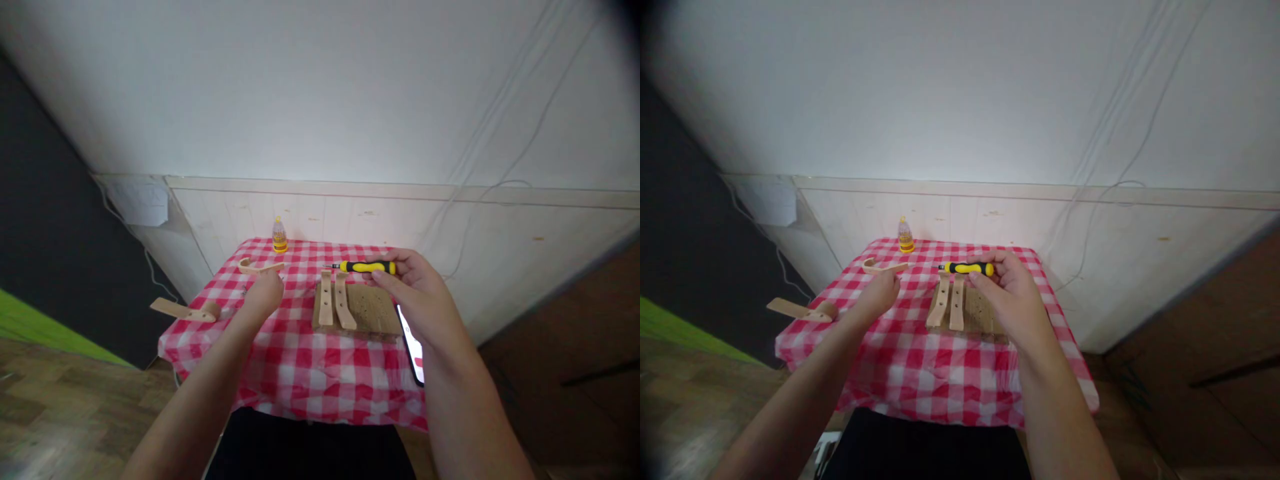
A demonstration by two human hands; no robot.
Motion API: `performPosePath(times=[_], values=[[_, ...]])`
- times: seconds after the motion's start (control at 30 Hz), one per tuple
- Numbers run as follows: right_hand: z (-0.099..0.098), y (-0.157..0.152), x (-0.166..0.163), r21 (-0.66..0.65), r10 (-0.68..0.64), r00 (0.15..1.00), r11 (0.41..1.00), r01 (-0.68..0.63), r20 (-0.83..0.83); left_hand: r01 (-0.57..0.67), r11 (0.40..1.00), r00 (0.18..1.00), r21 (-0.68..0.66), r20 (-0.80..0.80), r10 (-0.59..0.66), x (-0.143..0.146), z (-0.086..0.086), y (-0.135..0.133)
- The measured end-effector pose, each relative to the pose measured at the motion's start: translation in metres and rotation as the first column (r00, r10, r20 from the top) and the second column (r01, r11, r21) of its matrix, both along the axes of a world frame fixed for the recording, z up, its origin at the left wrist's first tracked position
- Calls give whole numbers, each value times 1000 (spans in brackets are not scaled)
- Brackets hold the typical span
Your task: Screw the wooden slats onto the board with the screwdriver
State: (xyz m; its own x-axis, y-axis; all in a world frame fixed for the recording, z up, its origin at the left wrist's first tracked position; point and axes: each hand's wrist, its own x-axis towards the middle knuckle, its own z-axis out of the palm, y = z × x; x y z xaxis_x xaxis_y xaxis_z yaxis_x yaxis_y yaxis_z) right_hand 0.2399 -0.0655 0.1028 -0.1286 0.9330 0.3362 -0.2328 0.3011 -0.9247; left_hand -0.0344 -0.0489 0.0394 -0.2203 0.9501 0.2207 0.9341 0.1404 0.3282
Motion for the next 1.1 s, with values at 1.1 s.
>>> performPosePath(times=[1.1], values=[[-43, 81, 33, 36, -23, 995, 999, 19, 99, 608, 794, 772, -15, 244, -587, 78, 9, 31]])
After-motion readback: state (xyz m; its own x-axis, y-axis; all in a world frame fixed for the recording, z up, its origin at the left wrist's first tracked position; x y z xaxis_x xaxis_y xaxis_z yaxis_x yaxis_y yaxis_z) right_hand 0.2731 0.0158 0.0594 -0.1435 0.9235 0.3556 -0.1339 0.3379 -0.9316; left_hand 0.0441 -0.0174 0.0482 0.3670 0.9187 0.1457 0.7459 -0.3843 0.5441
